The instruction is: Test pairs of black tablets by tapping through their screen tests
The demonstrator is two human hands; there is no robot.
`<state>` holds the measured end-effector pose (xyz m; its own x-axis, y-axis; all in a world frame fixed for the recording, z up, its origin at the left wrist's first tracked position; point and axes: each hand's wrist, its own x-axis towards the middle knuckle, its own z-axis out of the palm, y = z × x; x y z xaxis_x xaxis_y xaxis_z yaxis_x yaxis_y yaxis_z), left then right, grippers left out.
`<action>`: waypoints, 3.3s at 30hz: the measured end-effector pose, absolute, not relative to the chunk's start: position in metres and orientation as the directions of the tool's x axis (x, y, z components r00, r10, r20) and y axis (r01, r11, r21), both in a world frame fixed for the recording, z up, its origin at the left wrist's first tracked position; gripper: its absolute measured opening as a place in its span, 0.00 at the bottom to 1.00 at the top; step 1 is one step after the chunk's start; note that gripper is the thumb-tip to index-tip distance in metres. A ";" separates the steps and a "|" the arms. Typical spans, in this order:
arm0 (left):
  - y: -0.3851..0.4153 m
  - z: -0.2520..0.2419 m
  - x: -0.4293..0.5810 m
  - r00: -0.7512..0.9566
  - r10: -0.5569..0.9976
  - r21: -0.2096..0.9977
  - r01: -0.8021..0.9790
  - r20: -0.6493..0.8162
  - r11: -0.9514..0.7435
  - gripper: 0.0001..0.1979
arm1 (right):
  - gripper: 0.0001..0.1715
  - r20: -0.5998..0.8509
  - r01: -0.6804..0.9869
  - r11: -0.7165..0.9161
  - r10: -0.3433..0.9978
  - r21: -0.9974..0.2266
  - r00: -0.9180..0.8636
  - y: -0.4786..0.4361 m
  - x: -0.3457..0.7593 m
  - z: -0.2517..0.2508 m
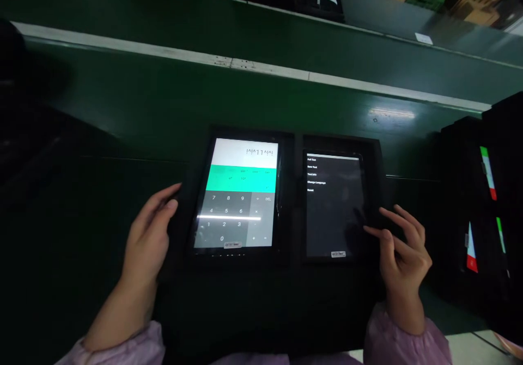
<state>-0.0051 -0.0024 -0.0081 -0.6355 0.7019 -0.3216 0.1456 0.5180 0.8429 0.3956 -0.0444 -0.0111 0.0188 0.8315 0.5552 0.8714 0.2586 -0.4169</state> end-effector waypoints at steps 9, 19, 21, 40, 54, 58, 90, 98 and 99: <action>-0.014 -0.023 -0.005 -0.506 0.843 0.891 0.278 -0.182 0.360 0.26 | 0.14 0.489 0.873 0.353 0.858 -0.338 -0.158 -0.012 0.343 0.001; -0.002 -0.030 -0.019 -0.344 0.925 0.946 0.212 -0.163 0.246 0.28 | 0.16 0.381 0.743 0.525 0.842 -0.415 -0.382 -0.005 0.250 -0.004; 0.001 -0.028 -0.023 -0.301 0.938 0.947 0.214 -0.171 0.241 0.27 | 0.17 0.373 0.803 0.453 0.873 -0.388 -0.313 0.001 0.251 -0.011; -0.004 -0.031 -0.047 -0.157 0.966 0.947 0.216 -0.207 0.238 0.24 | 0.18 0.441 0.846 0.424 0.858 -0.323 -0.262 0.006 0.246 -0.015; -0.004 -0.029 -0.043 -0.163 0.966 0.944 0.233 -0.200 0.234 0.23 | 0.19 0.465 0.840 0.432 0.848 -0.328 -0.254 0.006 0.243 -0.017; -0.004 -0.027 -0.044 -0.143 0.965 0.937 0.242 -0.221 0.251 0.23 | 0.19 0.464 0.843 0.426 0.850 -0.329 -0.249 0.007 0.243 -0.017; -0.004 -0.025 -0.044 -0.110 0.971 0.942 0.242 -0.214 0.234 0.23 | 0.21 0.376 0.906 0.310 0.907 -0.288 -0.191 0.016 0.220 -0.025; -0.005 -0.023 -0.045 -0.096 0.971 0.937 0.256 -0.219 0.237 0.23 | 0.22 0.364 0.892 0.344 0.903 -0.293 -0.229 0.018 0.220 -0.025; -0.005 -0.025 -0.044 -0.093 0.971 0.938 0.254 -0.219 0.235 0.23 | 0.22 0.359 0.892 0.339 0.906 -0.300 -0.224 0.018 0.220 -0.026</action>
